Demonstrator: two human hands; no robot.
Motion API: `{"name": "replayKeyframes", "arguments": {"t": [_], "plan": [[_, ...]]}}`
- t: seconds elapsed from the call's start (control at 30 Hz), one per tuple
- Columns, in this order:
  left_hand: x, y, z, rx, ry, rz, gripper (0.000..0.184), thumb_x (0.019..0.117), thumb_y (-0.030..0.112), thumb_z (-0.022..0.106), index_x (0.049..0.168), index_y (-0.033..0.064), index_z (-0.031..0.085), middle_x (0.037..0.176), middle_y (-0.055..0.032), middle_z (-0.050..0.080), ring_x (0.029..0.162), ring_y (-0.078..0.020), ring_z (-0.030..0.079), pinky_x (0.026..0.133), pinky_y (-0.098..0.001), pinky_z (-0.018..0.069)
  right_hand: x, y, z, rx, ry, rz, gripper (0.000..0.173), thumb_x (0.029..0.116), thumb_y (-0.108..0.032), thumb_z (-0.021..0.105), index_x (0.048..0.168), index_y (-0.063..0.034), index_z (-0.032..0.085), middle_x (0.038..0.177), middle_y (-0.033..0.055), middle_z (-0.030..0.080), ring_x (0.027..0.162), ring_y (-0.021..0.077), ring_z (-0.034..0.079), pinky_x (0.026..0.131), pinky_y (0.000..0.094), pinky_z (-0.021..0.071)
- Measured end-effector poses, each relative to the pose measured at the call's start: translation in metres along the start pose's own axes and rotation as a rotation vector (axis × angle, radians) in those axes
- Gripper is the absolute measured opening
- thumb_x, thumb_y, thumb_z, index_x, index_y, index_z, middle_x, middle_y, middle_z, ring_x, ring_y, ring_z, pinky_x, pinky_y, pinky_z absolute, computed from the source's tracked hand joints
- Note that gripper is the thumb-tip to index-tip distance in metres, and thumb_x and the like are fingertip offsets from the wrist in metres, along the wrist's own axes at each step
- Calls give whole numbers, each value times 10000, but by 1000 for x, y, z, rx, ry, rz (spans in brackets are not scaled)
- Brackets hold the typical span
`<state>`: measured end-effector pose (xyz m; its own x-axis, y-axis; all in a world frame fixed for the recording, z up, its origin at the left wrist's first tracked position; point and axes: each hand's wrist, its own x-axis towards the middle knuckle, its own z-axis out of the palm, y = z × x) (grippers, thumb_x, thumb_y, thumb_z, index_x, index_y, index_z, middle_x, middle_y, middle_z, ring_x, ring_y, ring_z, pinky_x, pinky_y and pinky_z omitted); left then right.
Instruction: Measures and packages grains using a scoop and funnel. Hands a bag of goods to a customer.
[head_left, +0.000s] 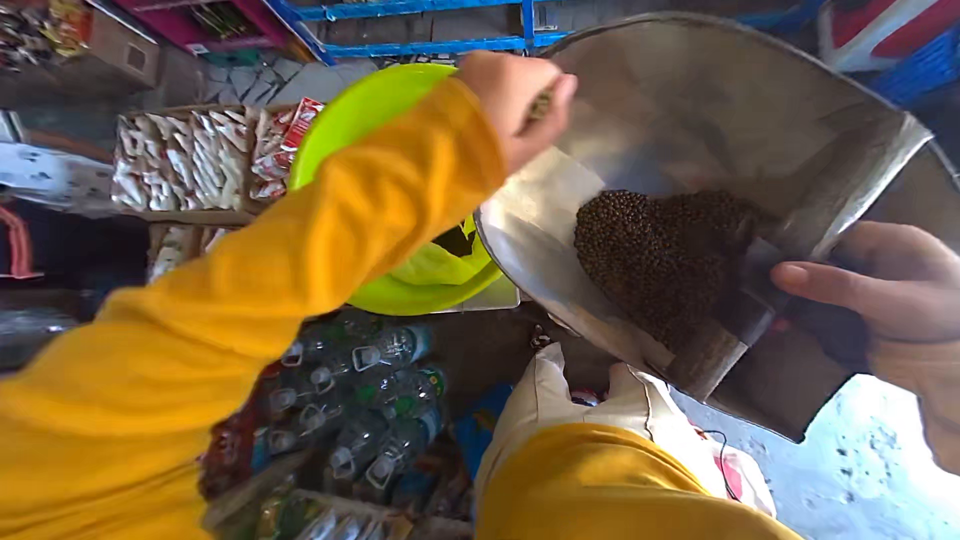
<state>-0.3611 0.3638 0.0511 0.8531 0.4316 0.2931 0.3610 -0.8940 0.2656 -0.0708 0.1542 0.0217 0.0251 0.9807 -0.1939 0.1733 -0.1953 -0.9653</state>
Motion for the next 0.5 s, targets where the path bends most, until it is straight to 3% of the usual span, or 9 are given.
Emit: {"name": "replayKeyframes", "arguments": {"t": [0.03,0.07,0.1,0.17,0.2,0.27,0.3,0.37,0.5], "plan": [[-18,-60,38,-29,345,219,332,1023,190,491,794,18,659,631,-47,578,533,-85,529,501,-241,421,-1,4,-1,16,9,13,103,860,-339,732,933,-268,715,748,-109,717,574,19,653,497,203,569],[-40,-91,51,-55,378,182,315,1033,248,506,818,76,659,637,17,549,527,-36,500,481,-222,407,-3,8,-2,28,17,24,119,857,-350,743,936,-266,716,749,-103,720,573,24,657,495,209,573],[-65,-102,52,-56,265,20,315,1049,283,496,842,103,650,641,32,537,531,-43,499,485,-248,419,-6,11,-4,43,19,29,118,861,-350,750,937,-267,716,752,-106,722,581,20,661,503,205,572],[-102,-96,52,-61,1,-342,371,1062,295,470,850,47,649,630,-69,572,541,-182,563,502,-394,467,-14,16,-6,46,37,36,109,873,-333,733,966,-286,699,773,-148,726,614,-14,669,533,178,579],[-113,-91,57,-69,-134,-500,404,1065,285,454,896,-12,668,686,-164,628,614,-294,633,571,-503,519,-19,20,-8,48,48,42,132,881,-350,733,988,-284,692,786,-156,726,632,-19,674,548,177,584],[-118,-89,67,-119,-474,-783,447,1099,260,407,1131,-101,670,1012,-324,692,981,-473,686,894,-651,509,-31,28,-13,58,83,62,195,884,-426,751,1010,-286,700,819,-164,732,670,-16,687,571,187,593],[-114,-90,74,-135,-637,-882,455,1112,254,382,1235,-102,637,1171,-339,664,1146,-487,638,1016,-647,452,-38,30,-14,50,99,68,197,891,-437,747,1020,-297,699,846,-184,732,699,-27,688,593,186,596],[-104,-92,86,-126,-873,-974,442,1116,233,375,1316,-97,591,1322,-324,607,1292,-460,560,1107,-602,393,-52,27,-14,30,136,84,159,916,-367,730,1046,-285,687,889,-219,728,750,-49,687,643,180,601],[-94,-84,98,-90,-1109,-984,443,1116,224,385,1388,-91,535,1428,-304,541,1387,-422,485,1166,-553,339,-82,20,-10,-14,220,148,173,910,-181,666,1077,-155,626,896,-228,715,812,-62,693,732,185,605]]}}
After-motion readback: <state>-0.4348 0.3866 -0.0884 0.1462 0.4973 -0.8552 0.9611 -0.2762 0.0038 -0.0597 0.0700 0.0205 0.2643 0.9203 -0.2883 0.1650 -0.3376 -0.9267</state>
